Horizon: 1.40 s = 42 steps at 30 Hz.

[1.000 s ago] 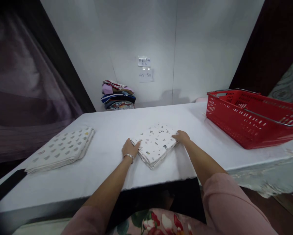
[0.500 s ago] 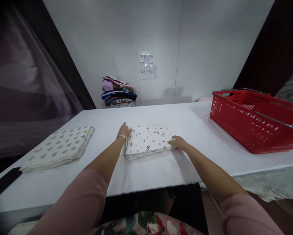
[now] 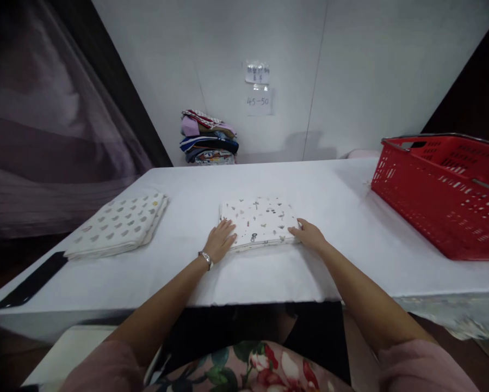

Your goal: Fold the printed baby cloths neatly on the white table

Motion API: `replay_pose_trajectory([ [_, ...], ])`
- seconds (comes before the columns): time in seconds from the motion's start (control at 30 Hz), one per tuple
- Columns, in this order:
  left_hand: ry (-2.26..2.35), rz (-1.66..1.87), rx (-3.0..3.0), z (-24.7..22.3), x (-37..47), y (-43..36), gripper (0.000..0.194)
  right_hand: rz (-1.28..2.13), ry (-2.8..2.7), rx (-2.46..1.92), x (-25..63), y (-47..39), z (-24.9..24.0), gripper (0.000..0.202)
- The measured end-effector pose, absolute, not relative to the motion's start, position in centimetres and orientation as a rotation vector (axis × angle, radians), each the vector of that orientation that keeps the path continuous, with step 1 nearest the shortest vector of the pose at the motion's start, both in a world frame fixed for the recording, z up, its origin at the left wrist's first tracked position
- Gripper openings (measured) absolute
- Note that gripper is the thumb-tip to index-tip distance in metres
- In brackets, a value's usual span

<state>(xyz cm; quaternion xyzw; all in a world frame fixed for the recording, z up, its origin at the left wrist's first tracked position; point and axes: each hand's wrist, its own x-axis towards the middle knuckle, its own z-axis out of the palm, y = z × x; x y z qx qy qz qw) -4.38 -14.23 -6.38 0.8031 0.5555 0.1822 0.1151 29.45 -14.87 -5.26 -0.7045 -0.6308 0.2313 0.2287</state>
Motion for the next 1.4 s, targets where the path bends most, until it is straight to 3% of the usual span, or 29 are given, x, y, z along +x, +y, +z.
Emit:
replay_pose_trajectory([
  [0.13, 1.609, 0.692, 2.356, -7.0, -5.1, -16.3, 0.044, 0.113, -1.918, -1.628, 28.0, -16.0, -6.0, 0.046],
  [0.23, 1.599, 0.750, 2.399, -7.2, -5.1, -17.3, 0.043, -0.035, -2.094, -1.295, 25.7, -16.9, -6.1, 0.034],
  [0.47, 1.584, 0.852, 2.447, -7.4, -4.7, -17.8, 0.026, -0.031, -2.267, -1.128, 21.5, -17.0, -6.7, 0.026],
  [0.77, 1.624, 0.736, 2.418, -6.4, -4.2, -18.4, 0.031, 0.010, -2.226, -1.187, 21.3, -17.3, -7.7, 0.031],
  [1.07, 1.622, 0.948, 2.284, -7.3, -4.0, -17.8, 0.021, -0.044, -2.229, -1.169, 21.1, -17.8, -7.5, 0.032],
  [1.4, 1.612, 0.875, 2.268, -7.0, -3.9, -17.8, 0.021, -0.009, -2.218, -1.257, 20.9, -17.6, -7.6, 0.031],
])
